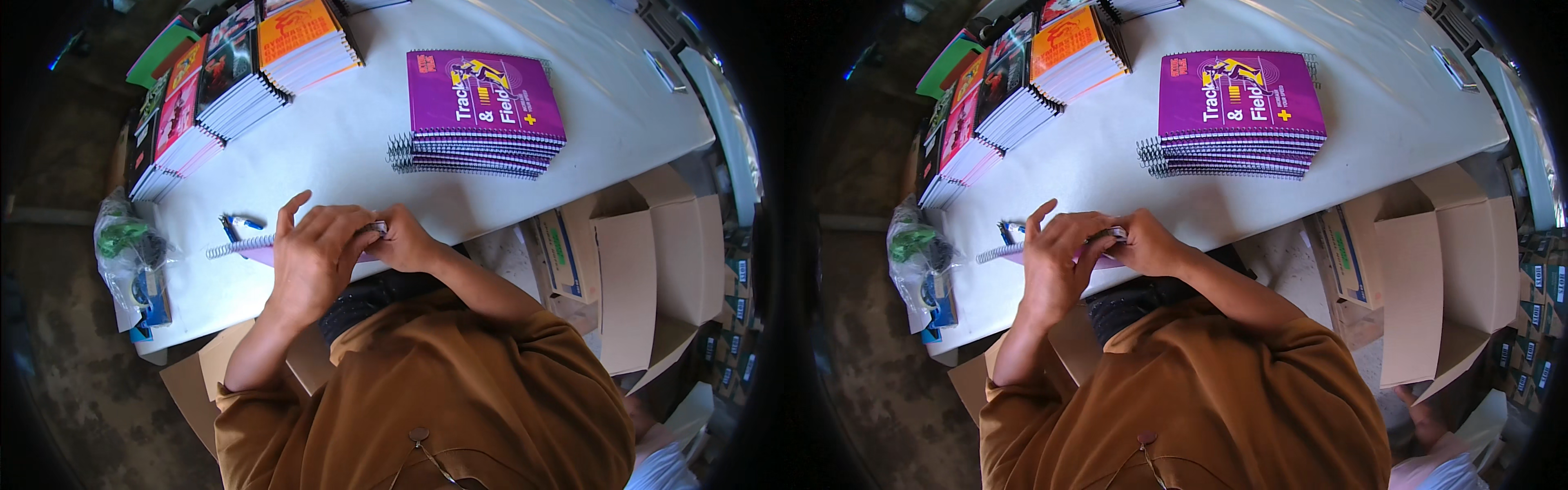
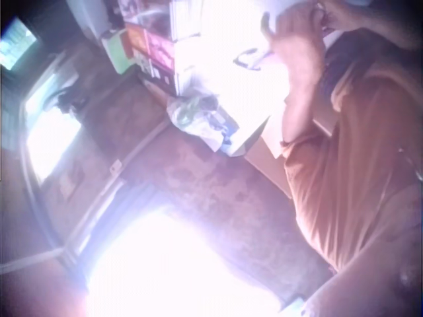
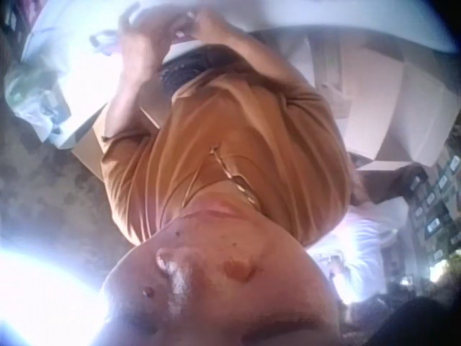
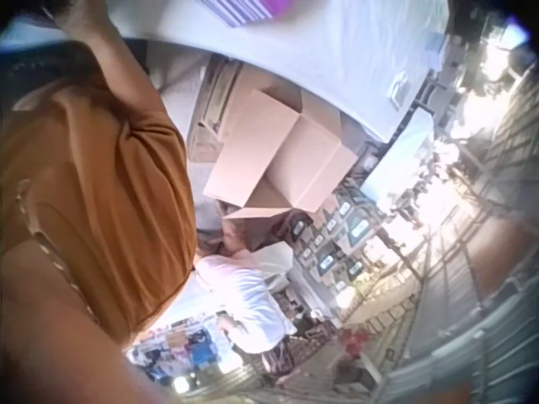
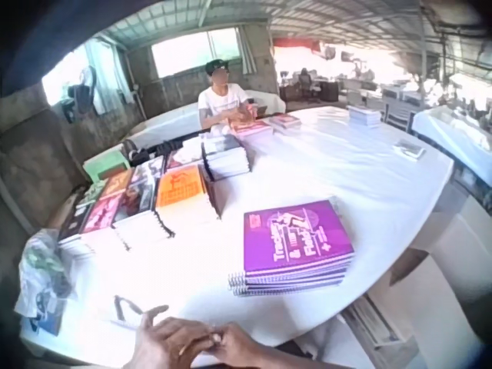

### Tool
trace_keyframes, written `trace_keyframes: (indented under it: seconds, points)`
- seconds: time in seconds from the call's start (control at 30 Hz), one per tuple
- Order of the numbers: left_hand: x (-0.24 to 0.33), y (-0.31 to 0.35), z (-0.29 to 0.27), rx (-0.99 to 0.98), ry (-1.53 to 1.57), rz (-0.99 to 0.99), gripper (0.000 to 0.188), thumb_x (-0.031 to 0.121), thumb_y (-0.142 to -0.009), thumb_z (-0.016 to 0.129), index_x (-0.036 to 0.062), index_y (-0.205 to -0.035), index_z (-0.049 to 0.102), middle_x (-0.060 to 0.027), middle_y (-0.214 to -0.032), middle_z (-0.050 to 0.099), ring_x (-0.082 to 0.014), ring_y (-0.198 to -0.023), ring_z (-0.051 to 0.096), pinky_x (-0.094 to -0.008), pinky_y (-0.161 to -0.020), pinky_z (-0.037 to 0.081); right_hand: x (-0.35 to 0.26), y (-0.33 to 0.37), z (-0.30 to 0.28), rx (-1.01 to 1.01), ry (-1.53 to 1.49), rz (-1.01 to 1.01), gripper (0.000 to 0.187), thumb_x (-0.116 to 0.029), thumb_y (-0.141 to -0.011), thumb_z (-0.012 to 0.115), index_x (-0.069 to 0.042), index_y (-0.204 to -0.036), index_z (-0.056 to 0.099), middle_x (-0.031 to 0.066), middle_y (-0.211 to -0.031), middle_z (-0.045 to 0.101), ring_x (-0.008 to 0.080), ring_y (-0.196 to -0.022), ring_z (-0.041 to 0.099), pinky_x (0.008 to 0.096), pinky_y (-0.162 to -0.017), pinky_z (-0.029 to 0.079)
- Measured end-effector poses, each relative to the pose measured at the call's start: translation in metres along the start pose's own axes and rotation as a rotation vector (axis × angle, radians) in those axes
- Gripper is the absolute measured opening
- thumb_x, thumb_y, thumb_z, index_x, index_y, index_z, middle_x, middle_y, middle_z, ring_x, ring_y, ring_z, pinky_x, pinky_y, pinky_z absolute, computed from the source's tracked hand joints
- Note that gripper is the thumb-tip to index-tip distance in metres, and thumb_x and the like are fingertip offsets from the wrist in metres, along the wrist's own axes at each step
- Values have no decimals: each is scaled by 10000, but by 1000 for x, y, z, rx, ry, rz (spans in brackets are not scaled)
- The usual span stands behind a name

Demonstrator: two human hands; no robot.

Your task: The person inserts a spiral wire through the pre-punched holes of a book cover and stack of pages by hand, repeats this for several books, and then uses a pair of pliers to cut and crimp the ends of the spiral wire.

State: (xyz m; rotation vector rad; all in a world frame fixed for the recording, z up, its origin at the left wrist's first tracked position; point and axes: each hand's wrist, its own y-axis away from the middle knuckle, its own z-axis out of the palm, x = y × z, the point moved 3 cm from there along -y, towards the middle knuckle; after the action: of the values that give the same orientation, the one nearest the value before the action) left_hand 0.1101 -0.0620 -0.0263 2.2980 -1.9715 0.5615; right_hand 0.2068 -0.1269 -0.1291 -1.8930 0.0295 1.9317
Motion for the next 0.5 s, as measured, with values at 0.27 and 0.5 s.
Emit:
trace_keyframes:
  seconds: [0.27,0.5]
  points:
    - [10,-16,10,142,-156,20,482,351,-803,629,90,-1177,470,-129,-1143,476,-291,-1042,449,-403,-890,310,1,-2,-5,-50,5,114,212,-61,-778,640,-2,-981,623,132,-861,658,138,-805,608,296,-723,471]
    - [-10,-16,18,135,30,-14,216,149,-811,616,79,-1011,572,-77,-1008,570,-249,-943,523,-358,-825,340,9,-7,-7,80,108,17,143,-101,-847,554,-12,-953,589,134,-640,593,178,-591,587,312,-587,455]
